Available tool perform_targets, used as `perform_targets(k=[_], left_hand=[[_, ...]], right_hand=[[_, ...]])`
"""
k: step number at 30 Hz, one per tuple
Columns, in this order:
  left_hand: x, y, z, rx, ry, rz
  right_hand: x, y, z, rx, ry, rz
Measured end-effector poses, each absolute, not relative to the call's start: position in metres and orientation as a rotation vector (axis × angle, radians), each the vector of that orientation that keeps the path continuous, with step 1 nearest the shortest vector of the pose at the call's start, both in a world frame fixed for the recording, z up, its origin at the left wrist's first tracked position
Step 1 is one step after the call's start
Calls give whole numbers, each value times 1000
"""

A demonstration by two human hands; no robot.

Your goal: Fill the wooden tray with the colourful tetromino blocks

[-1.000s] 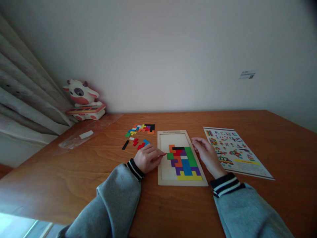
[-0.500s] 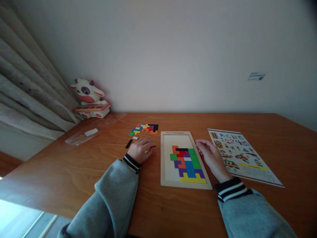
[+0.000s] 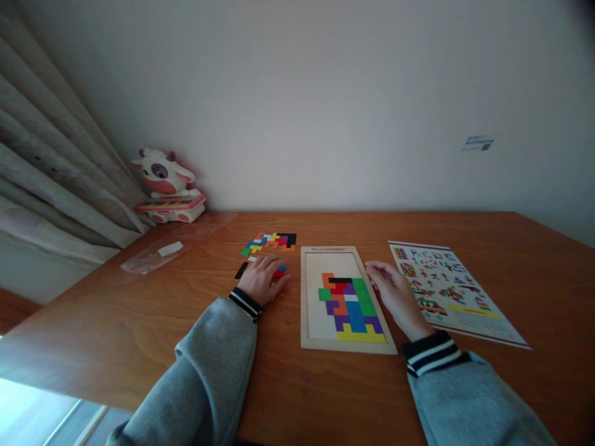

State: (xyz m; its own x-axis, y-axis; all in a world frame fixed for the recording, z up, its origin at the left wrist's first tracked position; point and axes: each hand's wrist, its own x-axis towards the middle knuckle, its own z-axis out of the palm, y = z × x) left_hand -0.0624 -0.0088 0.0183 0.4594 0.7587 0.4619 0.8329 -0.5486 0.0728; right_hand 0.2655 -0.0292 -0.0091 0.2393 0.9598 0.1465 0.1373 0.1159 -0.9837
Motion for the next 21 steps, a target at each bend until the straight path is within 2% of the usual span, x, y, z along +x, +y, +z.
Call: perform_targets(k=[3,10,21], left_hand=[[-53,-2,17,-2530,-1486,-725],[-44,13,6,-2721,-1508,-524],[-45,16,0,-2675,-1539,-543]], right_hand=[[265,-30,-7,-1315,-1186,851],[264,-33,-5,-1338,-1184,860],[265,-33,-4,-1342,-1217,835]])
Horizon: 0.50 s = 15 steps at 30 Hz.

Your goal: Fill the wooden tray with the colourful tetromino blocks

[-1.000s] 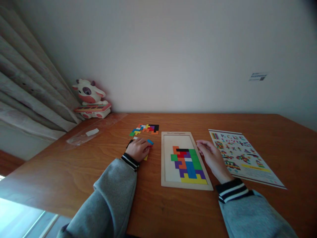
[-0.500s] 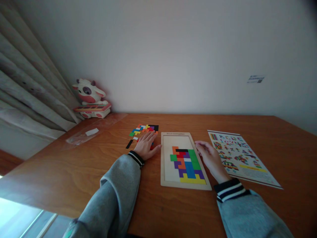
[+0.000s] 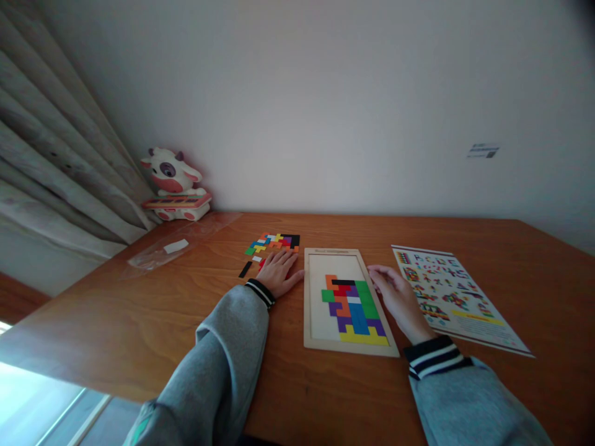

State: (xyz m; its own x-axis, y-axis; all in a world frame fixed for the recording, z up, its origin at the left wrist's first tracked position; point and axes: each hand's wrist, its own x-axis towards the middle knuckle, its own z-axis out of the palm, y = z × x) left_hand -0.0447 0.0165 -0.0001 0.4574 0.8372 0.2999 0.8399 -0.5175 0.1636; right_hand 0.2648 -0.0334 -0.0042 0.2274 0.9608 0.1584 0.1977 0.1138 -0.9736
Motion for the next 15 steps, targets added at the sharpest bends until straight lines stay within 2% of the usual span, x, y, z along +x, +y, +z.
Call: perform_targets(k=[15], left_hand=[[-47,13,-1,-2589,-1540,-665]], right_hand=[[266,-32,-6,-1311,-1202,856]])
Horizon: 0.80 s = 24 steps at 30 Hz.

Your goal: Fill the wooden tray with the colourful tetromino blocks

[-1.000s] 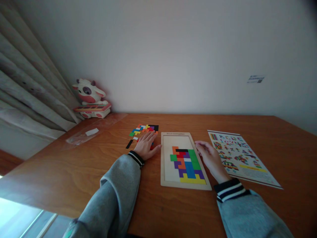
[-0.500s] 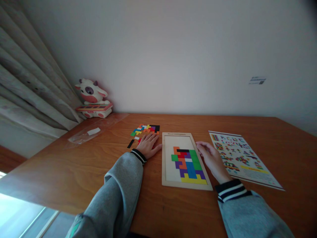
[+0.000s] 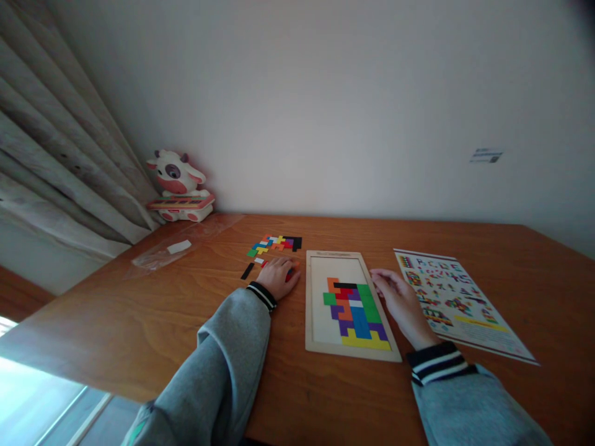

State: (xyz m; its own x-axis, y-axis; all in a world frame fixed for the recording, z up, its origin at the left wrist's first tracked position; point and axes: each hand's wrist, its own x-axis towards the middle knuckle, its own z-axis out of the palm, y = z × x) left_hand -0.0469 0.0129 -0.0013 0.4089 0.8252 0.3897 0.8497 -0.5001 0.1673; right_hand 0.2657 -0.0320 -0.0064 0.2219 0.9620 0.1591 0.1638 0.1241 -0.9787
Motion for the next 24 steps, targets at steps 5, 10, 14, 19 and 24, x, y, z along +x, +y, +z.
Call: perform_targets(k=[5,10,14,19,24], left_hand=[[-48,16,1,-2555,-1541,-728],[-50,18,1,-2598,-1466,-783],[-52,18,0,-2583,-1455,-862],[-55,18,-2,-2615,-1416,-854],[-59,13,0,-2797,-1179,-828]], right_hand=[[267,-31,-9,-1323,-1228,844],[267,-32,-9,-1323,-1237,824],[267,-32,-8,-1329,-1234,829],[266,-32,-8,-1330,-1233,817],[267,-31,-10,-1308,-1225,825]])
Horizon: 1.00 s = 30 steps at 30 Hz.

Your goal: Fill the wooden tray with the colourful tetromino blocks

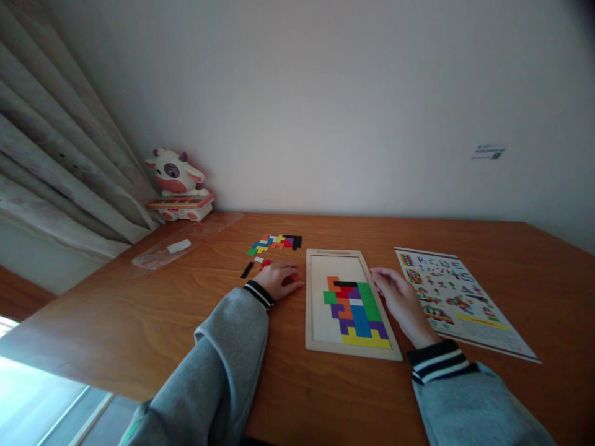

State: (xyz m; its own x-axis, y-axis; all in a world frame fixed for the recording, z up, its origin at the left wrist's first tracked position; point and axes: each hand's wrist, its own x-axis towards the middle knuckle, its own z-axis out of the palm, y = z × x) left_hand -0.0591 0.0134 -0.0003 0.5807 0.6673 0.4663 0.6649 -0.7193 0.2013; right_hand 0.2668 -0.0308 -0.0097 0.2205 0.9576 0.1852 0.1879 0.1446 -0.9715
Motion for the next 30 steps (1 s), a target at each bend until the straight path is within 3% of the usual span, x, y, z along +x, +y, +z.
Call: perform_targets(k=[18,30], left_hand=[[-59,11,1,2985,1296,807],[-59,8,1,2806,1188,767]], right_hand=[[267,-32,-8,-1345,-1266,804],[266,-33,-7,-1331,-1264,816]])
